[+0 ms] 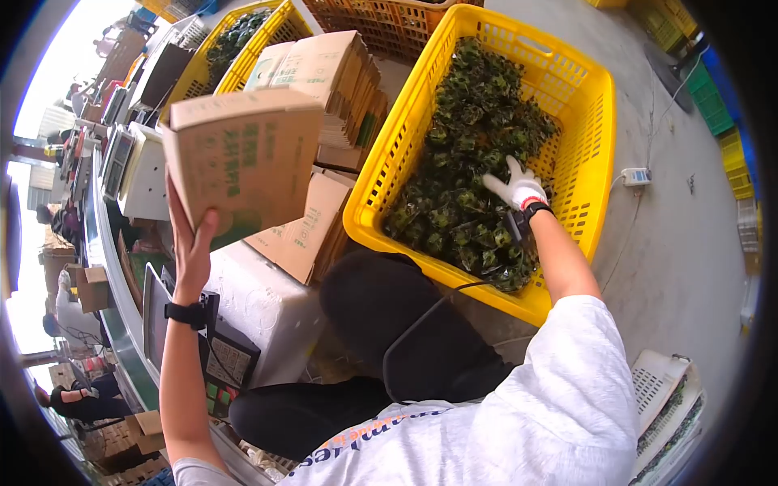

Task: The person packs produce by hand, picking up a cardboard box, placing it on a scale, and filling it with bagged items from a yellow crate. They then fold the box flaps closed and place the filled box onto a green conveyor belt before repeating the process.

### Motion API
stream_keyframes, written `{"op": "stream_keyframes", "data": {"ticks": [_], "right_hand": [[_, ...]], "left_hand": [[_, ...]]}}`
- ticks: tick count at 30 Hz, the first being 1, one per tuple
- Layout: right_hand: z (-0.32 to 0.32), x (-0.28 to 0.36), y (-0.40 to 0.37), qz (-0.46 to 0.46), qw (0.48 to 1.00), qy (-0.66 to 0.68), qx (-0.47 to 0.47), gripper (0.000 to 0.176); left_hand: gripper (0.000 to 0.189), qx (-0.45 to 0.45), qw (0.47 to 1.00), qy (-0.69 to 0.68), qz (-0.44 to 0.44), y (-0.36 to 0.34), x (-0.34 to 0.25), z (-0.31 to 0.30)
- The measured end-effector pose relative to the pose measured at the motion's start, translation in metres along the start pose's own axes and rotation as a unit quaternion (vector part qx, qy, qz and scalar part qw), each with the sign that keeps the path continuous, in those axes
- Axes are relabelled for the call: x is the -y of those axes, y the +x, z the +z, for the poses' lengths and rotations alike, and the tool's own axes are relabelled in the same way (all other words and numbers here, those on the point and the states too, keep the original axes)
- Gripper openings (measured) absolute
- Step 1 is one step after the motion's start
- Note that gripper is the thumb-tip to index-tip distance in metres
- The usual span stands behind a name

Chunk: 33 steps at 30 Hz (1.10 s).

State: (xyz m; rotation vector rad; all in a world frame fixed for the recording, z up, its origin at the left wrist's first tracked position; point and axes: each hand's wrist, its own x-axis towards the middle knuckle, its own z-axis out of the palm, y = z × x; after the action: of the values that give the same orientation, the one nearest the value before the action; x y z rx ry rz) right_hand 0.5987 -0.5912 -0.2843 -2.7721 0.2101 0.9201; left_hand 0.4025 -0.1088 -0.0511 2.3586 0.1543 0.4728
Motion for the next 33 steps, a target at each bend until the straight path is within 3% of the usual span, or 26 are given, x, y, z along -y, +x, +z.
{"op": "stream_keyframes", "data": {"ticks": [1,3,4,5,6,8,10,11,12,14,15,16,18,20,22,24,26,27,29,32,33], "right_hand": [[0.0,-0.004,0.01,0.01,0.999,0.033,-0.042,0.1],[-0.004,-0.005,0.019,0.027,0.989,0.048,-0.136,0.089],[-0.008,-0.01,0.026,0.039,0.988,0.022,-0.148,0.088],[-0.002,-0.029,0.049,0.043,0.989,0.088,-0.114,0.088],[0.011,-0.055,0.079,0.047,0.984,0.154,-0.081,0.089],[0.03,-0.091,0.11,0.009,0.964,0.265,-0.027,0.096],[0.055,-0.117,0.149,0.018,0.978,0.208,-0.023,0.095],[0.042,-0.106,0.131,0.042,0.992,0.116,-0.019,0.093],[0.037,-0.106,0.125,0.008,0.994,0.108,-0.029,0.092],[-0.002,-0.072,0.082,0.065,0.993,0.096,0.008,0.091],[0.006,-0.083,0.096,-0.025,0.999,0.025,0.012,0.092],[0.015,-0.096,0.107,-0.023,0.999,0.024,0.016,0.092],[-0.018,-0.054,0.063,0.062,0.997,0.04,0.033,0.079],[-0.012,-0.054,0.06,0.061,0.996,0.049,0.047,0.079],[0.004,-0.059,0.068,0.054,0.998,-0.008,-0.01,0.091],[0.023,-0.084,0.092,0.004,1.0,0.025,0.001,0.092],[0.03,-0.089,0.092,-0.025,0.998,0.03,0.059,0.05],[0.034,-0.092,0.092,-0.027,0.997,0.028,0.061,0.05],[0.04,-0.102,0.095,-0.192,0.971,-0.13,0.058,0.051],[0.092,-0.138,0.154,-0.226,0.964,-0.081,0.115,0.063],[0.109,-0.146,0.174,-0.242,0.958,-0.055,0.142,0.071]], "left_hand": [[0.096,0.024,0.991,-0.121,-0.047,0.003,-0.019,0.011],[0.094,0.078,0.981,-0.176,-0.004,0.02,-0.064,0.045],[0.094,0.101,0.988,-0.118,-0.006,0.027,-0.077,0.068],[0.095,0.127,0.989,-0.043,0.068,0.038,-0.087,0.094],[0.097,0.166,0.983,-0.041,0.07,0.047,-0.099,0.122],[0.097,0.275,0.961,-0.022,-0.035,0.063,-0.111,0.18],[0.099,0.32,0.942,0.064,-0.074,0.072,-0.111,0.232],[0.098,0.31,0.943,0.105,-0.059,0.071,-0.112,0.252],[0.096,0.299,0.942,0.144,-0.043,0.07,-0.115,0.269],[0.097,0.29,0.928,0.235,0.019,0.064,-0.123,0.287],[0.098,0.261,0.925,0.27,0.06,0.057,-0.117,0.297],[0.098,0.264,0.925,0.268,0.059,0.052,-0.109,0.306],[0.096,0.153,0.91,0.349,0.165,0.042,-0.095,0.317],[0.096,0.189,0.907,0.341,0.159,0.037,-0.104,0.319],[0.098,0.292,0.902,0.304,0.089,0.032,-0.111,0.329],[0.099,0.263,0.9,0.334,0.1,0.038,-0.106,0.339],[0.103,0.297,0.904,0.306,0.01,0.051,-0.098,0.34],[0.105,0.302,0.899,0.316,0.004,0.058,-0.091,0.342],[0.105,0.305,0.897,0.32,-0.012,0.06,-0.09,0.348],[0.107,0.324,0.888,0.325,-0.028,0.064,-0.087,0.345],[0.108,0.352,0.9,0.248,-0.076,0.065,-0.08,0.342]]}}
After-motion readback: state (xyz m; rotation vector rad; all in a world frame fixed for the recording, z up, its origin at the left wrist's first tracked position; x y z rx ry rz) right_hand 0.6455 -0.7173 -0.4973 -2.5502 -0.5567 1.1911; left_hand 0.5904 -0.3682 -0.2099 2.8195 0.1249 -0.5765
